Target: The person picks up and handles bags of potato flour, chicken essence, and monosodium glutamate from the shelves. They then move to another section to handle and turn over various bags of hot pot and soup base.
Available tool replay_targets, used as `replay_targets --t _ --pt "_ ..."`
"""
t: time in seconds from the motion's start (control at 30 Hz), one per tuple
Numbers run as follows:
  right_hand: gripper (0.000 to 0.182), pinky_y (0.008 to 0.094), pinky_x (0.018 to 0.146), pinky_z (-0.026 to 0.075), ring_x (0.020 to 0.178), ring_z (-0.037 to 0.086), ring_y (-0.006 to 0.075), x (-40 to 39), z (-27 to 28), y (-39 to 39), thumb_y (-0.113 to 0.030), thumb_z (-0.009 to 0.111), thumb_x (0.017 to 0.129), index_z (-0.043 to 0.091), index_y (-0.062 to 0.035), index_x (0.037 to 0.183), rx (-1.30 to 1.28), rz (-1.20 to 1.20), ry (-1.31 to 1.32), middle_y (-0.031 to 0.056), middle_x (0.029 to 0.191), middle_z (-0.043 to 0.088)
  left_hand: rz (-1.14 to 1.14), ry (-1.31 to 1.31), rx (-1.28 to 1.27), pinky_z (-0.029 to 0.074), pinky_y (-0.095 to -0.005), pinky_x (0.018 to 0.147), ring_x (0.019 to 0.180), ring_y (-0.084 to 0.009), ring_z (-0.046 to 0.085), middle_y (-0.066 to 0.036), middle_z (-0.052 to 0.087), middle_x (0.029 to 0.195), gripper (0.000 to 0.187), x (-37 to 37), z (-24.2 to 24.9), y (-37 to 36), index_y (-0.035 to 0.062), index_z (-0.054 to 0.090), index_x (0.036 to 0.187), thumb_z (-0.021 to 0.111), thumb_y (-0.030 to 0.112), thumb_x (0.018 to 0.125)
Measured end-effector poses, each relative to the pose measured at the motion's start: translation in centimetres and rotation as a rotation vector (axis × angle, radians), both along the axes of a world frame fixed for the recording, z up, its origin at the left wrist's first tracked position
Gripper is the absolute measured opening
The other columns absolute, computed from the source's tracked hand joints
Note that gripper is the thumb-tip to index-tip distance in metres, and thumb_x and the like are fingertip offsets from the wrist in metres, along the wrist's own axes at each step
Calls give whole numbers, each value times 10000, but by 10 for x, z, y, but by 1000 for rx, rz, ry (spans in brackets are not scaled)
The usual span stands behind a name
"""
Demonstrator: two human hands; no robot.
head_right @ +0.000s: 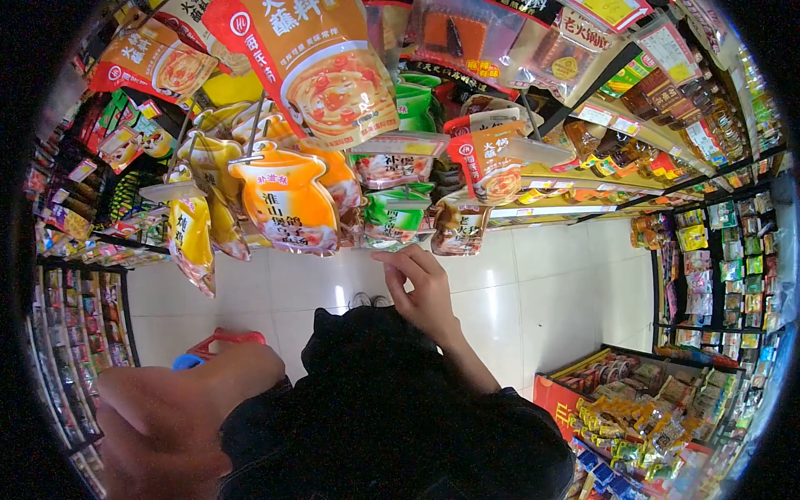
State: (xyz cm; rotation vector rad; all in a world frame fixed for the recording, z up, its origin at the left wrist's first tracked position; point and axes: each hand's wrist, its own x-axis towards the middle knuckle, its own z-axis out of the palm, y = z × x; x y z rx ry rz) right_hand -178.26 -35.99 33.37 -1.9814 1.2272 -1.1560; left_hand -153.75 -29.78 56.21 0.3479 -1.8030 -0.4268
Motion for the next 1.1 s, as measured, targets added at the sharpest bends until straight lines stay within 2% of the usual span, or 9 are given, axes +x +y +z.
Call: replay_targets --t 0.2,0.27,0.37,0.47,0.57,0.67,0.87,1.03,1.1 --pt "328 312 616 499 662 588 171 -2 -5 0 79 670 834 739 -59 1124 -14 -4 -6 63 836 608 113 -61 136 310 -354 637 584 -175 479 43 480 761 199 -10 13 9 203 428 739 606 128 786" --pt "318 313 617 501 664 591 173 -4 -5 2 75 671 834 738 -59 1115 -7 -12 -9 64 840 612 204 -172 372 331 -356 651 611 -191 482 30 497 783 213 -15 28 17 200 439 750 621 90 742" --pt "306 315 619 503 668 597 174 -6 -6 5 70 670 837 738 -62 1105 16 -25 -10 65 847 619 -148 -115 5 391 -377 732 685 -233 459 -43 543 834 293 5 4 -9 190 469 778 651 -4 655" --pt "293 317 619 506 667 601 171 -10 -8 7 61 664 847 738 -65 1102 31 -36 12 68 848 622 135 -39 265 391 -392 774 701 -245 447 -73 541 777 274 -18 12 15 198 481 778 648 12 666" --pt "295 316 619 507 662 600 171 -13 -9 8 62 660 849 738 -67 1103 28 -44 23 68 846 620 98 -62 317 382 -418 746 736 -245 468 -51 535 746 240 -17 15 14 211 479 772 690 144 679" --pt "297 315 619 507 661 602 172 -14 -8 9 64 661 849 738 -69 1103 40 -60 22 69 846 620 -40 -64 205 380 -443 747 851 -228 495 -50 549 750 264 -7 2 6 218 498 817 726 277 700" --pt "289 320 619 511 664 605 177 -11 -9 10 58 667 850 741 -66 1100 40 -76 4 73 853 629 -129 130 37 365 -442 845 939 -185 513 -70 607 765 329 -13 -20 -1 205 501 1020 742 319 828" --pt "295 317 622 508 674 605 177 -8 -8 9 50 671 851 744 -74 1109 19 -80 11 72 856 632 108 295 -29 445 -380 639 672 -185 566 -35 618 684 183 -32 -57 -9 176 552 951 669 316 935" --pt "302 317 623 507 676 604 177 -8 -10 10 51 670 852 744 -76 1115 16 -83 -7 71 853 630 118 314 54 456 -352 555 567 -194 577 -36 620 660 175 -29 -82 -15 133 580 882 666 270 950"
